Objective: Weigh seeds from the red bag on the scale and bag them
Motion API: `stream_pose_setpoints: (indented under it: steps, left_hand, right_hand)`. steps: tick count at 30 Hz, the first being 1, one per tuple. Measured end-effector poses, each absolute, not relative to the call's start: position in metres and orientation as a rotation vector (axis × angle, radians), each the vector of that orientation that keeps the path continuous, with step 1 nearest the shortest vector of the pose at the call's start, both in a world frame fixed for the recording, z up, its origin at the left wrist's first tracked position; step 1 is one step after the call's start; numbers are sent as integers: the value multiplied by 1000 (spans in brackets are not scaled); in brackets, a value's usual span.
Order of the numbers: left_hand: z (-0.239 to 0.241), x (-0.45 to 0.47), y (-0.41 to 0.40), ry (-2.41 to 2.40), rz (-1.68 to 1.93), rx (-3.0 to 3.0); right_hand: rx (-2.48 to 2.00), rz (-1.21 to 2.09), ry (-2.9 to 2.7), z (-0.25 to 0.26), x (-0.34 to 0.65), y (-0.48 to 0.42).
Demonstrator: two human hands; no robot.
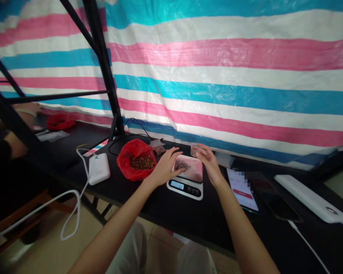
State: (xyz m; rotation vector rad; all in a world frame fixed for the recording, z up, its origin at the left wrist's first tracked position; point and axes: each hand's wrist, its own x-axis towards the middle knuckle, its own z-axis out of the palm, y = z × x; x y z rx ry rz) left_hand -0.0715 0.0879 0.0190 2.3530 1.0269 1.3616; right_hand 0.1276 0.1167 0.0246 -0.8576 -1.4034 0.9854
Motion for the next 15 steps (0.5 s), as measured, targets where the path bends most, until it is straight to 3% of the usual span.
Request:
stream_pose_setpoints:
  steps: [5,15]
  left_hand:
    - [13,-32,126,1053,1072,2426]
    - [2,-24,144,975,1019,2373]
  right_hand:
    - [-867,864,-1419,34,142,115]
    - [-883,867,-1377,27,145,122]
